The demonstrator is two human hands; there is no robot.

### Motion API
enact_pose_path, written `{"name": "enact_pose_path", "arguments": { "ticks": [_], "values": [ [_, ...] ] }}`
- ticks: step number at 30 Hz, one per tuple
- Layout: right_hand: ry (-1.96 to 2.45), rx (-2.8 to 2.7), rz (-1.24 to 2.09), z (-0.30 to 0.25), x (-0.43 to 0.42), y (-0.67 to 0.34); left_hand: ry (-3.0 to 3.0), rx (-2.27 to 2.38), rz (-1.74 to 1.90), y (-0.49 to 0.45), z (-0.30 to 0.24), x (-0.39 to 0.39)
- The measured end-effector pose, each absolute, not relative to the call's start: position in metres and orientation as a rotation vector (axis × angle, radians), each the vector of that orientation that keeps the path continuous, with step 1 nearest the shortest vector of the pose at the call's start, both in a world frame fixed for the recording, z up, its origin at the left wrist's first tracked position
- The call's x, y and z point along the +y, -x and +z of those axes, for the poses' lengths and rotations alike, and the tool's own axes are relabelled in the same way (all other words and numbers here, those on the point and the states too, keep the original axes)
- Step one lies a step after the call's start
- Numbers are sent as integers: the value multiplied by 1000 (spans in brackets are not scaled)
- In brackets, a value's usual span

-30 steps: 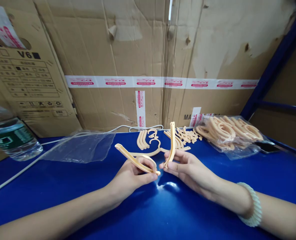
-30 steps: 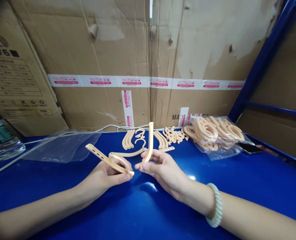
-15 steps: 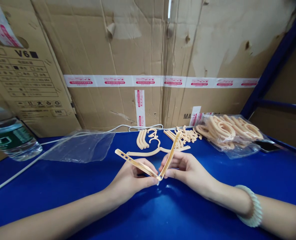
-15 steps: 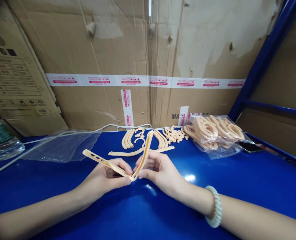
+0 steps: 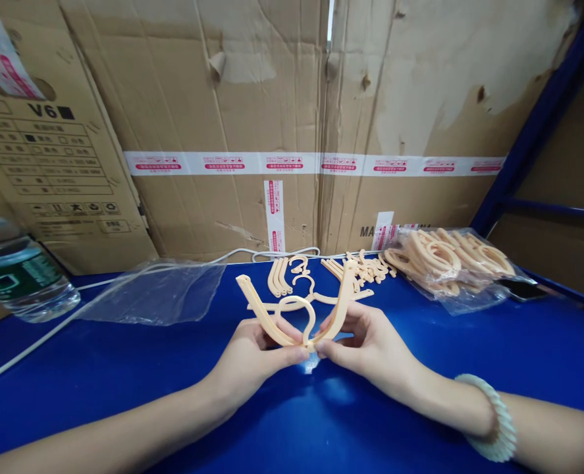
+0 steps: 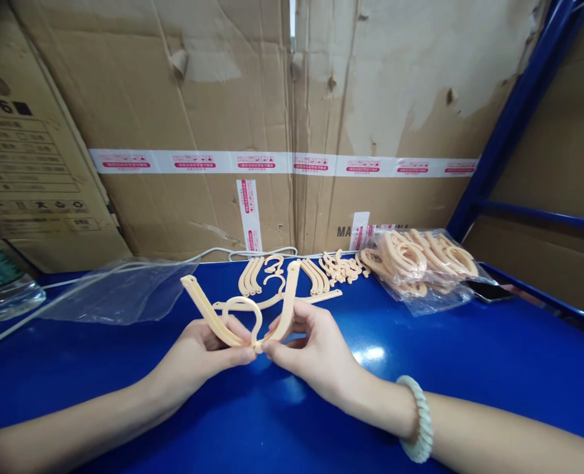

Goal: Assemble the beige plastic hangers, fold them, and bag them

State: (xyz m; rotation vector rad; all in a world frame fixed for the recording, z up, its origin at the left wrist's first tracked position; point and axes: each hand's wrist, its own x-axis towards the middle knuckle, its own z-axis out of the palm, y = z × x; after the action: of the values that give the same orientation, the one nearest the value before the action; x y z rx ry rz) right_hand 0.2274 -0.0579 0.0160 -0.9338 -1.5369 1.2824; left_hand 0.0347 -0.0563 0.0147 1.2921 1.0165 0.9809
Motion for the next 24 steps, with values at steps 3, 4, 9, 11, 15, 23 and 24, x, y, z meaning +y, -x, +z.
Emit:
{"name": "enact_pose_path", "arguments": {
  "ticks": [3, 4, 9, 11, 15, 23, 24],
  "values": [
    [914, -1533, 1299, 15, -55, -225, -1326, 1038, 977, -34, 14, -56],
    [888, -1536, 1320, 15, -54, -226, -1320, 1045, 984, -34, 14, -56],
    [795, -1610, 1381, 24, -35, -252, -1151, 1032, 1092, -31, 14, -53],
    [799, -1766, 1300, 31, -25, -270, -1086, 1036, 1144, -30, 16, -52],
    [798, -2158, 934, 44, -11, -297, -1044, 1081, 1193, -27, 20, -51],
    [945, -2637, 244, 51, 0, -309, -1136, 1309, 1611, -12, 12, -35],
    [967, -2667, 211, 51, 1, -310, -1206, 1345, 1698, -10, 11, -33]
  ]
}}
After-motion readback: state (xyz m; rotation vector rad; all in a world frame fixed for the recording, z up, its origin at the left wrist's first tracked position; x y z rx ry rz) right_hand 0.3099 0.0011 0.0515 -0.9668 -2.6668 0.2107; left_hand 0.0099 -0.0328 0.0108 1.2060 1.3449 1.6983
